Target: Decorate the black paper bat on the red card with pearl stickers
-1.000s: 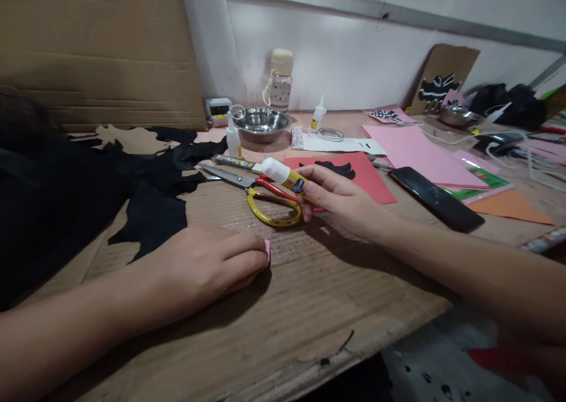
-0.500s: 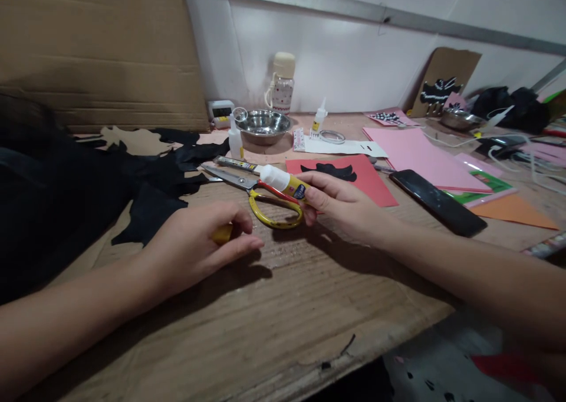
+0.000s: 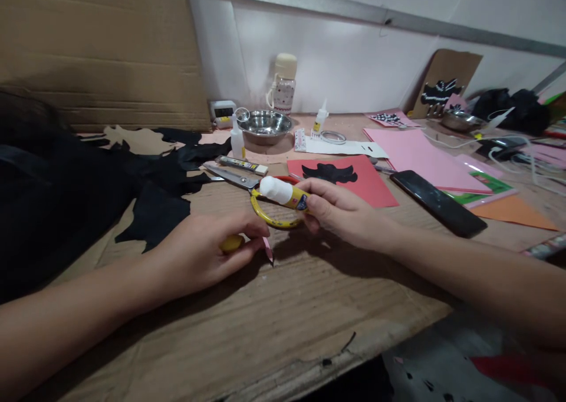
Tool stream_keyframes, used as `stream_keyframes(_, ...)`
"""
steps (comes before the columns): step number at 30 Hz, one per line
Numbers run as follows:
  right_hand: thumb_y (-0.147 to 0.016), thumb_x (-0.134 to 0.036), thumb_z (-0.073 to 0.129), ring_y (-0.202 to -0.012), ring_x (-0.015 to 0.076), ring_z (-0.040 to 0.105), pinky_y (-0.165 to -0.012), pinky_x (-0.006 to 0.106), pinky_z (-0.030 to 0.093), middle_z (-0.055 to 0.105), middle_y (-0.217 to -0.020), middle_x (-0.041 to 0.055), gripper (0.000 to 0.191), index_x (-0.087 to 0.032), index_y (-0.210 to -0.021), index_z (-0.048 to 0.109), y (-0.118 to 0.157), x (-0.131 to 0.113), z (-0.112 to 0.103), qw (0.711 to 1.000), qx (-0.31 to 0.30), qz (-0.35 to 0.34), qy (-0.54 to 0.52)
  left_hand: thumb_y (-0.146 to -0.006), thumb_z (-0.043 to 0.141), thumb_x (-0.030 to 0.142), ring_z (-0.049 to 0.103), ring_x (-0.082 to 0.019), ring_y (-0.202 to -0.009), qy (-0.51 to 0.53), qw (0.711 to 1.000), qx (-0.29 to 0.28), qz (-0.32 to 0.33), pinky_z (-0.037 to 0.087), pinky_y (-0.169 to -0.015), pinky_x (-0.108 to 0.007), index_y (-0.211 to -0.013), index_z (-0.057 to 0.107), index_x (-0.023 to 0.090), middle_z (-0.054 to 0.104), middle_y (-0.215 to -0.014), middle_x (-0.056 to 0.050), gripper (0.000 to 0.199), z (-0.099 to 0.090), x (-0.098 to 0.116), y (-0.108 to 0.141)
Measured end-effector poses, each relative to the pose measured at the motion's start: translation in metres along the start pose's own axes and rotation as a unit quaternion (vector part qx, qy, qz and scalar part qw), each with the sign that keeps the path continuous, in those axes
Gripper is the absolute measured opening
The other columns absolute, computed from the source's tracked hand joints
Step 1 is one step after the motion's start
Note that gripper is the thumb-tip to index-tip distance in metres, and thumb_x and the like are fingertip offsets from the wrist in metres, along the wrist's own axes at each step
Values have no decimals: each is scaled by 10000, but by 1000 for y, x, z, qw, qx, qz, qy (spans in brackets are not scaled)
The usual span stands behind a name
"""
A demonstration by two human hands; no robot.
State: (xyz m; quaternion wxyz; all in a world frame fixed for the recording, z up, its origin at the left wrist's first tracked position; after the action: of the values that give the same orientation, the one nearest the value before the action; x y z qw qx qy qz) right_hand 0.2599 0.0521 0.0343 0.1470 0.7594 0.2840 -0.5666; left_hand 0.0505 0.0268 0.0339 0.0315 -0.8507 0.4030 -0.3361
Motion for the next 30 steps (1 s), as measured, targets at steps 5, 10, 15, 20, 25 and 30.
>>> stream_keyframes(5, -1085, -634, 407, -878, 180, 661, -748, 306, 514, 687, -1071, 84, 452, -207, -1194, 509, 17, -19, 18, 981, -129, -118, 88, -951, 632, 259, 727, -127, -700, 7, 1000, 13, -12, 533, -666, -216, -1037, 702, 262, 794, -887, 52, 110, -1, -5, 0)
stream_keyframes(10, -1040, -667, 495, -897, 208, 651, -773, 322, 496, 684, -1064, 103, 512, -177, -1169, 568, 23, -22, 23, 943, -136, -208, 221, -973, 646, 343, 762, -162, -812, 47, 997, -21, -56, 557, -712, -247, -1020, 711, 257, 806, -958, 28, 118, 5, -12, 1)
stream_keyframes(15, -1062, -656, 449, -879, 197, 628, -770, 318, 485, 676, -1060, 109, 528, -155, -1172, 575, 19, -23, 25, 938, -136, -210, 239, -951, 666, 303, 754, -155, -828, 71, 996, -23, -56, 548, -730, -244, -1031, 707, 253, 797, -966, 32, 102, 5, -11, 1)
stream_keyframes(20, -1066, -667, 413, -853, 203, 618, -752, 331, 493, 679, -1044, 112, 546, -156, -1169, 576, 18, -23, 27, 937, -146, -182, 261, -990, 643, 356, 721, -143, -798, 96, 993, 2, -66, 532, -720, -244, -1006, 702, 251, 777, -918, 41, 121, 1, -10, -2)
stream_keyframes(25, -1056, -656, 445, -768, 194, 617, -672, 320, 481, 671, -977, 76, 494, -186, -1172, 545, 17, -15, 23, 955, -141, -129, 228, -991, 620, 434, 697, -205, -876, 91, 990, 45, -94, 533, -765, -316, -1010, 699, 223, 746, -956, -14, 226, -7, -17, -6)
stream_keyframes(30, -1070, -444, 510, -913, 226, 658, -790, 364, 532, 678, -1104, 95, 279, -206, -1214, 526, 13, -14, 16, 976, -75, -102, 177, -1008, 514, 298, 655, -229, -1020, 126, 979, 120, -106, 533, -917, -371, -1124, 618, 223, 684, -1069, -34, 173, -15, -27, -4)
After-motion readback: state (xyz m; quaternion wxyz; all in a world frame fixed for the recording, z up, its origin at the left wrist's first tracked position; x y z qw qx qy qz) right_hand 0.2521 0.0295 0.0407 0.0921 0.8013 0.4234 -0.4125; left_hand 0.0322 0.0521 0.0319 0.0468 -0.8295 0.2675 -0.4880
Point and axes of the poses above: each hand's wrist, its own y-axis away from the middle knuckle, its own z-axis out of the palm, x = y × z, the point moved 5 cm from there along -y, towards the middle knuckle
